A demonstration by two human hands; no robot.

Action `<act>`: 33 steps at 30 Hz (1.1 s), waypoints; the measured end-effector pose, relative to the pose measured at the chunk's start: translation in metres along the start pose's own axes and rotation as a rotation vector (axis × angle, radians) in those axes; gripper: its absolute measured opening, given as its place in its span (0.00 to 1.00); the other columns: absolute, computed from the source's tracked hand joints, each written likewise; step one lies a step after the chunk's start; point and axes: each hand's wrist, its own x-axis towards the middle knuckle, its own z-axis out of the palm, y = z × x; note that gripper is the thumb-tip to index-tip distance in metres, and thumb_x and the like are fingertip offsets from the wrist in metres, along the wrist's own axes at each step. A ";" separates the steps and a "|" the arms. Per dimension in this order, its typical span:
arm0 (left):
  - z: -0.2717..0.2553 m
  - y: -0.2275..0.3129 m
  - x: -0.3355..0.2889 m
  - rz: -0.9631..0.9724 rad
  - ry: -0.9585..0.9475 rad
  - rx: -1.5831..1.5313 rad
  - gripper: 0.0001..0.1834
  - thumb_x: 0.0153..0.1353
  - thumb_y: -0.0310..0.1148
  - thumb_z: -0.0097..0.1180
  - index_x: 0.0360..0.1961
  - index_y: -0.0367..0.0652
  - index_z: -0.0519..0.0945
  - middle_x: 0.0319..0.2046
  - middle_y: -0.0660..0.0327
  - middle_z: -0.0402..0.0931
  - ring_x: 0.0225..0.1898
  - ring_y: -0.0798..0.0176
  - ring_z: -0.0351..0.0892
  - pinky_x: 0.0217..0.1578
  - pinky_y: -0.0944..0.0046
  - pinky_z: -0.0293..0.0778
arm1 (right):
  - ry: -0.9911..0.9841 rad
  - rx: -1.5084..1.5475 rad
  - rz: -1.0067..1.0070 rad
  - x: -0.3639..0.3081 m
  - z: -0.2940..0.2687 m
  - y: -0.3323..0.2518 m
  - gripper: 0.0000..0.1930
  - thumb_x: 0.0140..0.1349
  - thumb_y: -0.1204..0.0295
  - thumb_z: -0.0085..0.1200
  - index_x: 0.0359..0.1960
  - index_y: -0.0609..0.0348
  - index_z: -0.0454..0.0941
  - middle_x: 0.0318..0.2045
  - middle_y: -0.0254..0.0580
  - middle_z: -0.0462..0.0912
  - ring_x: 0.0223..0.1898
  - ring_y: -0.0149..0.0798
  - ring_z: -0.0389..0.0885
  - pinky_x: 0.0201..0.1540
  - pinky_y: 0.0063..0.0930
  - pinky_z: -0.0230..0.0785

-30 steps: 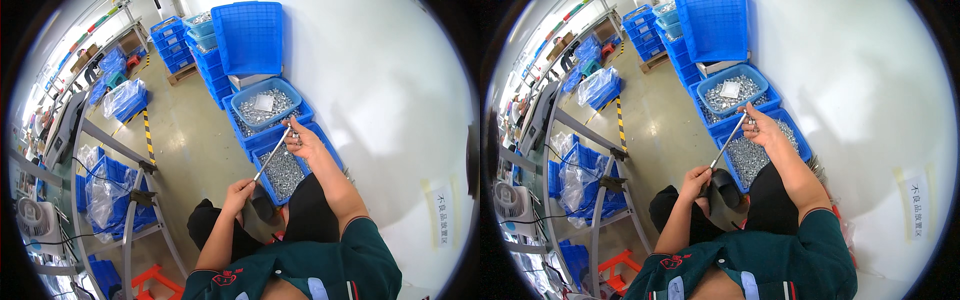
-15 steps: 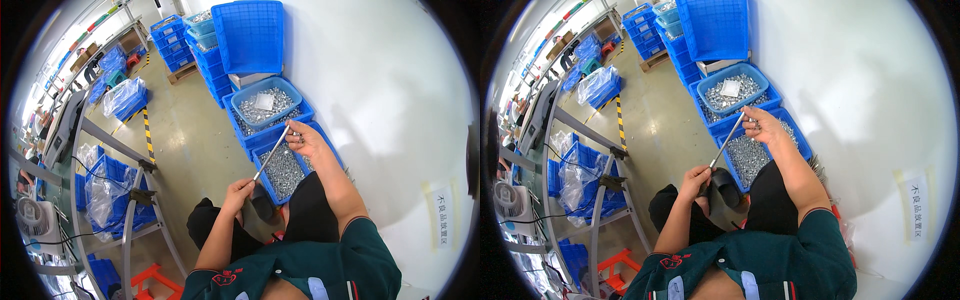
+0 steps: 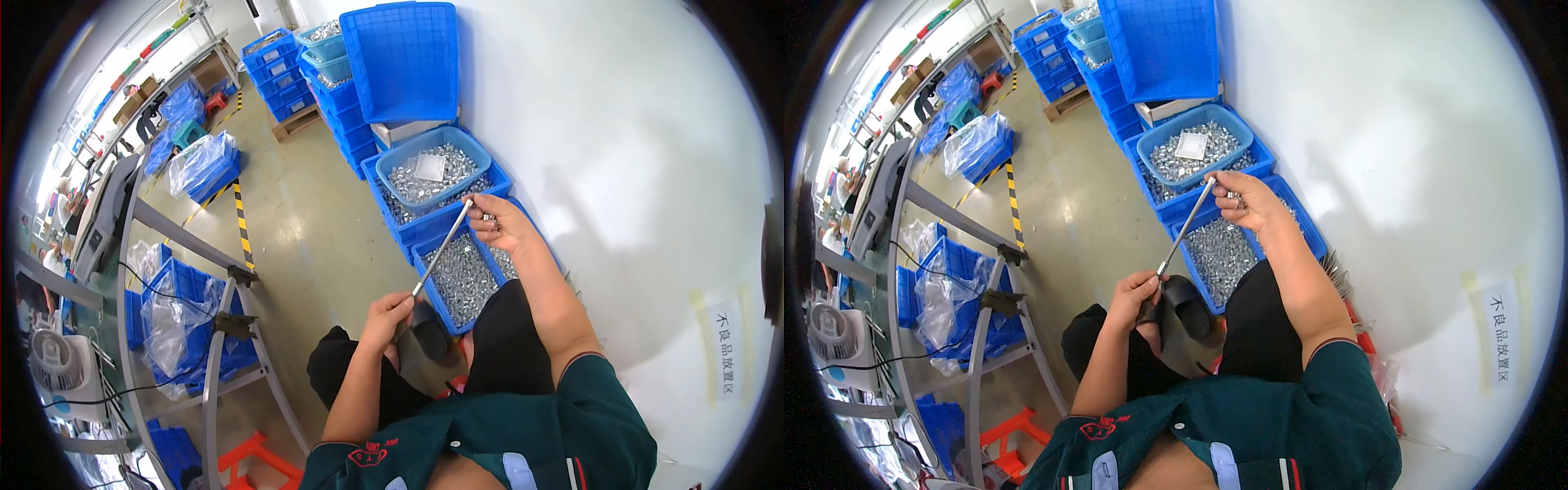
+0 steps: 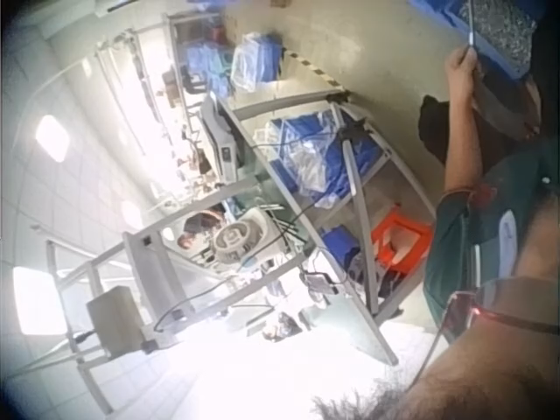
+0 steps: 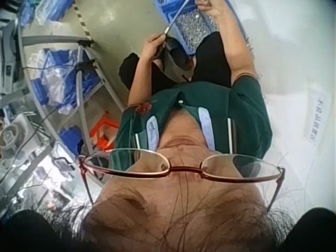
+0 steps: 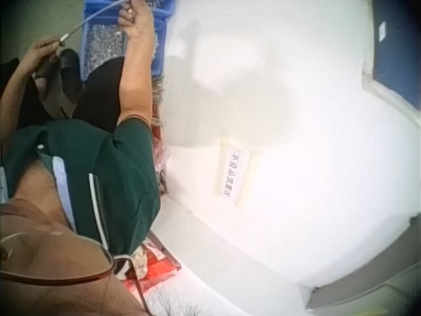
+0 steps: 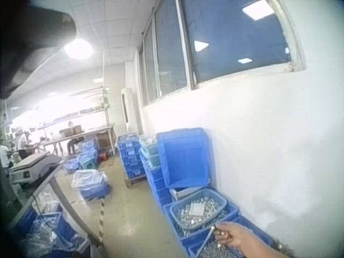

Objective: Sorting small metal rings from a blue storage bin and threading them onto a metal rod for inspection or collection.

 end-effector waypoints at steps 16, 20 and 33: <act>0.003 0.003 -0.001 -0.046 0.001 -0.068 0.12 0.61 0.33 0.49 0.38 0.35 0.77 0.17 0.66 0.70 0.19 0.73 0.65 0.20 0.74 0.60 | 0.264 -0.315 -0.223 0.001 0.003 0.005 0.07 0.57 0.70 0.56 0.31 0.59 0.74 0.20 0.30 0.69 0.15 0.20 0.60 0.12 0.12 0.46; 0.003 0.002 -0.002 -0.033 -0.003 -0.071 0.12 0.61 0.34 0.49 0.38 0.36 0.77 0.17 0.66 0.69 0.18 0.73 0.65 0.17 0.74 0.58 | 0.253 -0.285 -0.207 -0.004 0.007 0.002 0.09 0.59 0.66 0.54 0.34 0.60 0.75 0.20 0.29 0.68 0.15 0.20 0.60 0.13 0.12 0.45; 0.003 0.004 -0.001 -0.047 0.019 -0.073 0.11 0.60 0.33 0.50 0.37 0.37 0.78 0.17 0.67 0.69 0.20 0.74 0.66 0.22 0.75 0.60 | 0.198 0.080 0.070 0.009 -0.016 0.002 0.10 0.57 0.72 0.45 0.37 0.64 0.72 0.24 0.41 0.73 0.14 0.25 0.63 0.09 0.14 0.48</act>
